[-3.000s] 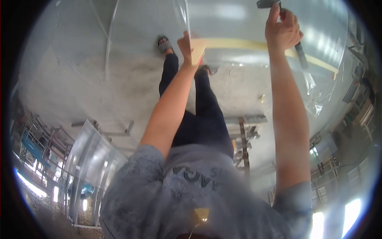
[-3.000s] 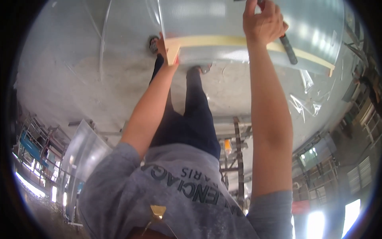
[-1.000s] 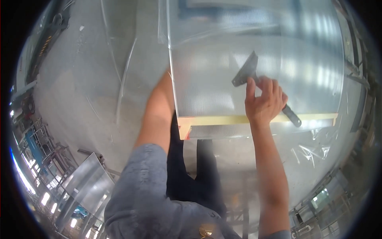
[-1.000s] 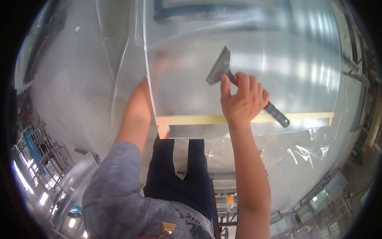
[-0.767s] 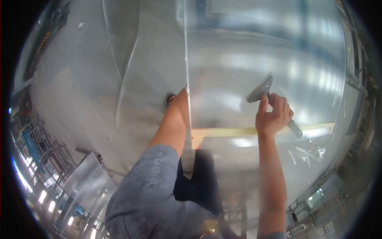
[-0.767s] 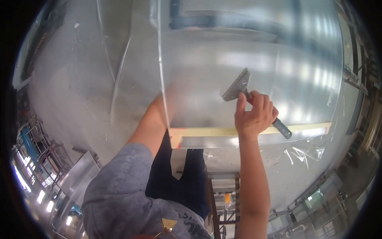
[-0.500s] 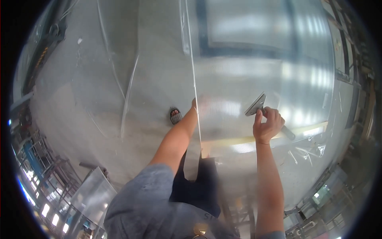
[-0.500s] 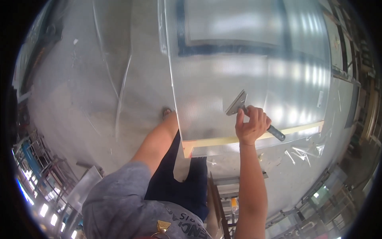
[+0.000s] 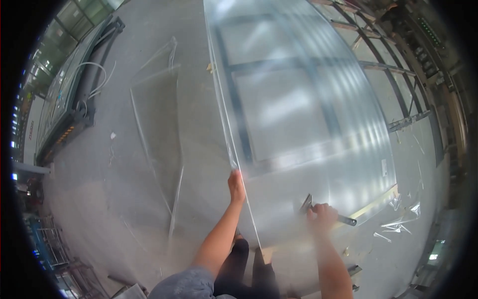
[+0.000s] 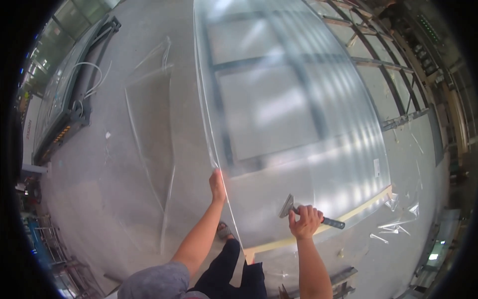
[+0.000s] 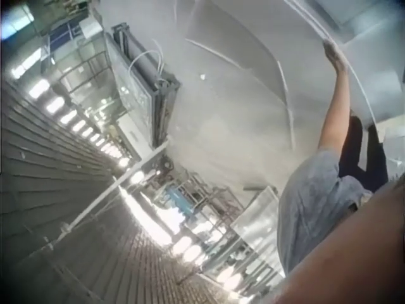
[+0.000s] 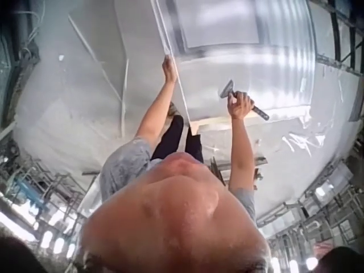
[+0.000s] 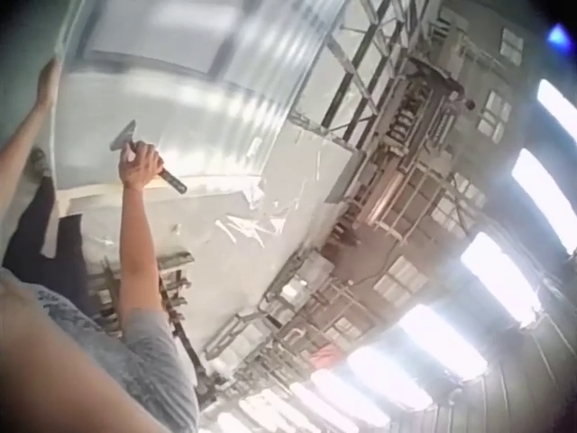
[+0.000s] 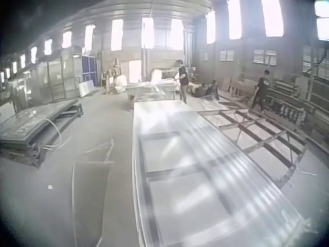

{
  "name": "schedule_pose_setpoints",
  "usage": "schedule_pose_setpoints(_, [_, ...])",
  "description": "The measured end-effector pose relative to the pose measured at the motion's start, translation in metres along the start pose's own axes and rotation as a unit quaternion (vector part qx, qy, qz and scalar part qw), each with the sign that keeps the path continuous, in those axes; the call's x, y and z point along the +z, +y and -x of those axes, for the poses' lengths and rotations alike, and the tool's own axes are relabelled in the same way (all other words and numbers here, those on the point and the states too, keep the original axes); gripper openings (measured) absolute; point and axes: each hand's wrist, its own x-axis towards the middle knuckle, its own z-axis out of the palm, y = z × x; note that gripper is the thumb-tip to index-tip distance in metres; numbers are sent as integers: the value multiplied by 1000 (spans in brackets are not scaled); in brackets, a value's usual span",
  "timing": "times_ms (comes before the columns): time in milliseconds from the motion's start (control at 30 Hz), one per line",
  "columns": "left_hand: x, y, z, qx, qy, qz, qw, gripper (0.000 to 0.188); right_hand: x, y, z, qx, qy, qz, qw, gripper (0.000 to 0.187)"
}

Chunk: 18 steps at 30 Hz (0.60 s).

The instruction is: Cleaning and preparing large transparent plastic panels using scrapers and tape on a factory floor.

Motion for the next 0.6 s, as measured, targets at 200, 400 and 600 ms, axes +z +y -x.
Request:
schedule_pose_setpoints(200, [-1,-27,14,-64,53,68,994,54,1,7,18,19,-92,62,994,25])
schedule_pose_setpoints(400, [-18,-151,-19,31,75,-86,993,48,10,4,25,-16,-32,28,999,25])
schedule_pose_setpoints(600, [59,-96,-45,-37,-38,142,988,28,1,14,9,27,-44,55,997,20])
